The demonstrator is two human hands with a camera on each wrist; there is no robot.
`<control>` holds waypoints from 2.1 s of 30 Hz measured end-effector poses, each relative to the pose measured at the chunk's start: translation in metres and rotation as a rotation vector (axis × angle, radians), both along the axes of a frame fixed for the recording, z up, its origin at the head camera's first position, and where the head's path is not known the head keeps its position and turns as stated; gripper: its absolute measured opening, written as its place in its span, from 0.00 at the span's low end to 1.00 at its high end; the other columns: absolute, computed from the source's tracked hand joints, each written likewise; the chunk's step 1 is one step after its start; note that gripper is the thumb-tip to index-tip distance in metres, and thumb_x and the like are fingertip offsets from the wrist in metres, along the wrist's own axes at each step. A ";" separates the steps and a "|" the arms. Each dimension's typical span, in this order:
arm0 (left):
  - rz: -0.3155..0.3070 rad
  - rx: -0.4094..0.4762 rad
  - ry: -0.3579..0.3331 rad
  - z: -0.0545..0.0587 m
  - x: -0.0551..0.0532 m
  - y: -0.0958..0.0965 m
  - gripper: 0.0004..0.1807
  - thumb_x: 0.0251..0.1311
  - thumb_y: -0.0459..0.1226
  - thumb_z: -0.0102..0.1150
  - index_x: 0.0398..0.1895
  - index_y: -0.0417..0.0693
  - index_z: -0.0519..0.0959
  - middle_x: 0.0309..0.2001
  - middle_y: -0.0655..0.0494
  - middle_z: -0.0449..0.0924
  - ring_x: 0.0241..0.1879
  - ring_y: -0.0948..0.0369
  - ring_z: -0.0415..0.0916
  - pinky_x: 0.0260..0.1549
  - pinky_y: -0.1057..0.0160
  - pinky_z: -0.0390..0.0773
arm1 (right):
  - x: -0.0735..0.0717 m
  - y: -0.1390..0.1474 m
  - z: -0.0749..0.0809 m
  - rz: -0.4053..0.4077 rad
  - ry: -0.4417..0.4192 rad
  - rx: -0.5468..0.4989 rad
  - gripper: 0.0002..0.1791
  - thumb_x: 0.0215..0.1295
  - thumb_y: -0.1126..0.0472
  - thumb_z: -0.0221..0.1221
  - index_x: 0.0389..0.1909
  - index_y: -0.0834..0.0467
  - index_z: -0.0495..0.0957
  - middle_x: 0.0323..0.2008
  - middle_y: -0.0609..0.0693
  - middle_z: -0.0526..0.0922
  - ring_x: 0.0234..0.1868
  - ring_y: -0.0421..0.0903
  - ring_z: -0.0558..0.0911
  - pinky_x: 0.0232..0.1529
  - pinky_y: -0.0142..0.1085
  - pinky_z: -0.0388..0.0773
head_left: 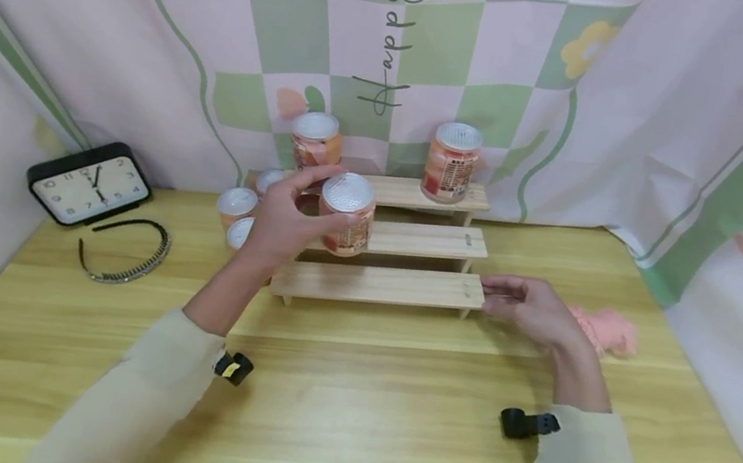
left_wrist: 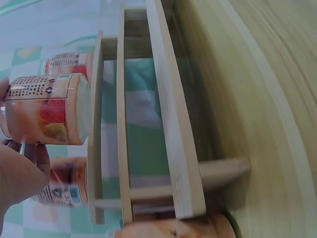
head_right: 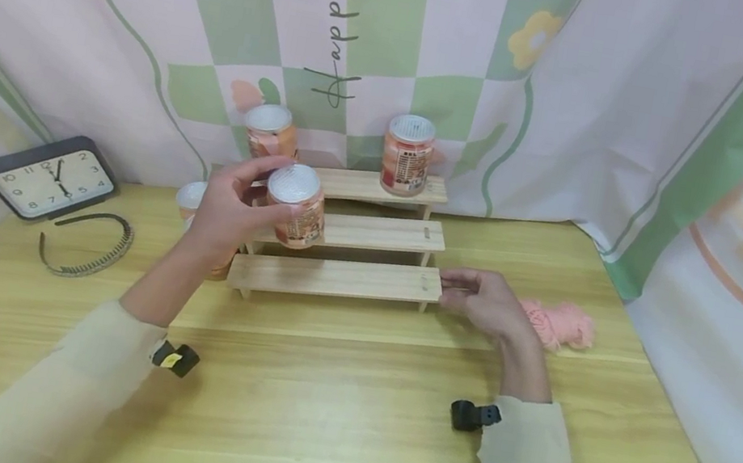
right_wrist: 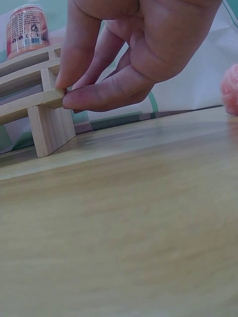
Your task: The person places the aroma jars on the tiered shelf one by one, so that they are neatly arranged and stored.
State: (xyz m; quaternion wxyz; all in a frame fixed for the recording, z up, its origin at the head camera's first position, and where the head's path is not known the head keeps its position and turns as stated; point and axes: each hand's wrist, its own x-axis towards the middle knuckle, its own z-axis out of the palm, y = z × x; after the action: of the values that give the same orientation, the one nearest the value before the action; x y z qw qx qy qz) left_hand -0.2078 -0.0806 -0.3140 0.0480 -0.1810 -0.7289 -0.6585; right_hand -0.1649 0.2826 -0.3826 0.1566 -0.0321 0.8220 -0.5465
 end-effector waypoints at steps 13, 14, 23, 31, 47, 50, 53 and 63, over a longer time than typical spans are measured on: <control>-0.038 -0.006 0.004 -0.003 -0.005 0.032 0.34 0.52 0.34 0.78 0.64 0.42 0.78 0.57 0.51 0.78 0.48 0.57 0.79 0.43 0.64 0.80 | 0.002 0.000 -0.003 -0.015 -0.007 -0.013 0.31 0.69 0.68 0.61 0.70 0.72 0.65 0.64 0.70 0.72 0.58 0.60 0.78 0.55 0.37 0.79; -0.036 -0.008 -0.002 -0.003 -0.005 0.033 0.34 0.52 0.34 0.78 0.65 0.43 0.78 0.58 0.52 0.77 0.48 0.57 0.79 0.43 0.64 0.80 | 0.001 -0.001 -0.003 -0.014 -0.007 -0.013 0.31 0.69 0.68 0.61 0.70 0.72 0.65 0.64 0.70 0.72 0.59 0.60 0.78 0.55 0.37 0.79; -0.046 -0.041 -0.035 -0.002 -0.012 0.054 0.35 0.51 0.39 0.79 0.65 0.49 0.78 0.60 0.54 0.76 0.49 0.56 0.78 0.43 0.62 0.81 | 0.001 -0.001 -0.001 -0.016 0.005 0.001 0.30 0.69 0.69 0.60 0.70 0.72 0.65 0.64 0.70 0.72 0.59 0.60 0.77 0.54 0.35 0.80; -0.053 -0.032 -0.032 -0.002 -0.015 0.070 0.34 0.51 0.39 0.79 0.64 0.47 0.79 0.56 0.52 0.78 0.46 0.55 0.78 0.43 0.62 0.80 | 0.001 -0.001 -0.001 -0.010 0.017 -0.008 0.29 0.70 0.70 0.59 0.69 0.74 0.64 0.63 0.71 0.72 0.59 0.60 0.77 0.53 0.33 0.80; -0.081 -0.054 -0.072 0.001 -0.023 0.094 0.33 0.50 0.38 0.80 0.62 0.48 0.80 0.55 0.53 0.80 0.49 0.55 0.79 0.44 0.64 0.81 | 0.000 0.000 -0.001 -0.011 0.024 -0.016 0.29 0.69 0.71 0.58 0.69 0.75 0.64 0.63 0.72 0.72 0.58 0.59 0.78 0.54 0.33 0.80; -0.076 -0.066 -0.063 0.000 -0.026 0.098 0.32 0.50 0.38 0.80 0.61 0.48 0.81 0.55 0.54 0.80 0.50 0.55 0.78 0.46 0.64 0.80 | 0.000 0.000 -0.002 -0.009 0.023 -0.015 0.29 0.70 0.71 0.58 0.69 0.75 0.64 0.63 0.72 0.72 0.58 0.60 0.77 0.54 0.34 0.80; -0.075 -0.077 -0.059 -0.002 -0.027 0.101 0.32 0.51 0.38 0.79 0.62 0.47 0.80 0.56 0.52 0.80 0.51 0.54 0.78 0.46 0.63 0.80 | 0.000 -0.001 -0.002 -0.009 0.022 -0.015 0.29 0.70 0.71 0.59 0.69 0.75 0.64 0.63 0.72 0.72 0.59 0.60 0.77 0.54 0.34 0.80; -0.091 -0.051 -0.062 -0.010 -0.033 0.113 0.34 0.50 0.35 0.79 0.63 0.44 0.79 0.55 0.49 0.80 0.51 0.56 0.77 0.47 0.64 0.80 | -0.001 -0.005 -0.001 -0.005 0.022 -0.010 0.29 0.68 0.71 0.60 0.68 0.76 0.65 0.62 0.72 0.73 0.58 0.61 0.78 0.54 0.35 0.80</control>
State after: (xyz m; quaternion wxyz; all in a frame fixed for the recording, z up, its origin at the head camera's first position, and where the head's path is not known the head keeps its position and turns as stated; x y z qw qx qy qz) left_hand -0.2412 0.0326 -0.3236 -0.0090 -0.1946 -0.7377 -0.6464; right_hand -0.1657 0.2780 -0.3834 0.1460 -0.0369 0.8210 -0.5506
